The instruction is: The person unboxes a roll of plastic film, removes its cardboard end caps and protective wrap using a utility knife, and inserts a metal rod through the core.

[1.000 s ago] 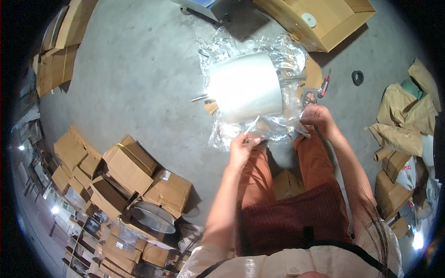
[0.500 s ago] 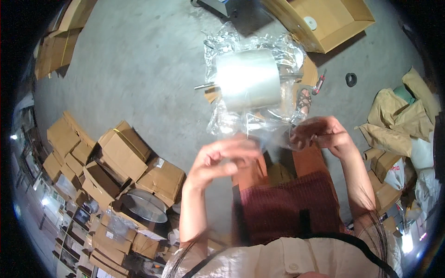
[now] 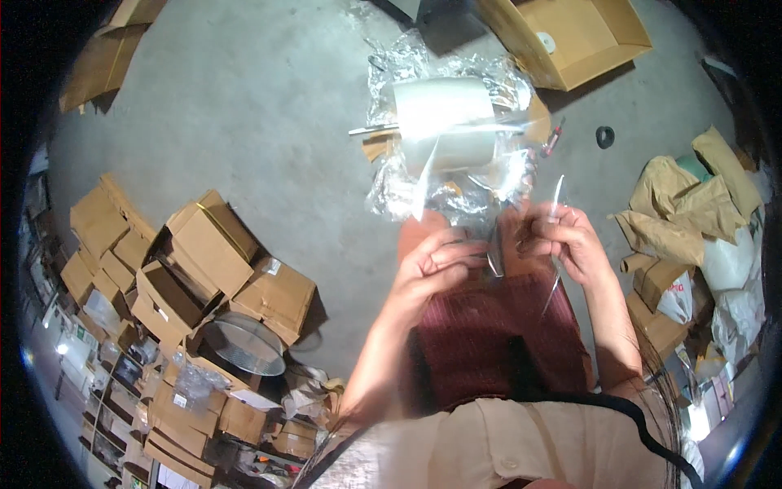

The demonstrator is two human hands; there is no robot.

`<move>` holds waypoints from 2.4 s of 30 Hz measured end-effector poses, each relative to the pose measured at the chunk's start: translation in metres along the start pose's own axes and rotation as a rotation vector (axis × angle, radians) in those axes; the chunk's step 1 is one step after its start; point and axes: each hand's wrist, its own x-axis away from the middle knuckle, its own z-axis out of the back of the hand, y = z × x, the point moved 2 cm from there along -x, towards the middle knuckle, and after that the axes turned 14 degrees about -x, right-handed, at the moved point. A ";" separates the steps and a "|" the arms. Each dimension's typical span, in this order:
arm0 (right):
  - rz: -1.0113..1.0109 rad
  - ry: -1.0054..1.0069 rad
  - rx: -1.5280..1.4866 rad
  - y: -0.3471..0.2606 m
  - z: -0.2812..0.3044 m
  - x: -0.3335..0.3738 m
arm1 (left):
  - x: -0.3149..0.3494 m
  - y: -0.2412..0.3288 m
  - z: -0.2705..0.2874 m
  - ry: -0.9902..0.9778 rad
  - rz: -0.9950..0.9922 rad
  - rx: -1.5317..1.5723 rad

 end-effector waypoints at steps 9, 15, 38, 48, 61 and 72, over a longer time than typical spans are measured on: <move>0.124 0.171 0.022 0.011 -0.047 0.085 | 0.034 0.035 -0.010 0.211 0.105 0.137; 0.152 0.153 -0.005 0.027 -0.059 0.121 | 0.059 0.065 -0.012 0.209 0.144 0.064; 0.160 -0.092 0.039 0.114 0.020 0.186 | 0.150 -0.024 -0.024 0.307 0.320 -0.493; 0.162 0.473 1.192 0.279 0.174 0.064 | 0.155 -0.086 0.104 0.352 0.505 -1.706; 0.293 0.596 1.523 0.151 0.151 -0.152 | -0.079 -0.041 0.167 0.424 -0.070 -1.999; 0.722 0.382 1.779 0.082 0.046 -0.245 | -0.187 -0.050 0.170 -0.084 -0.139 -2.800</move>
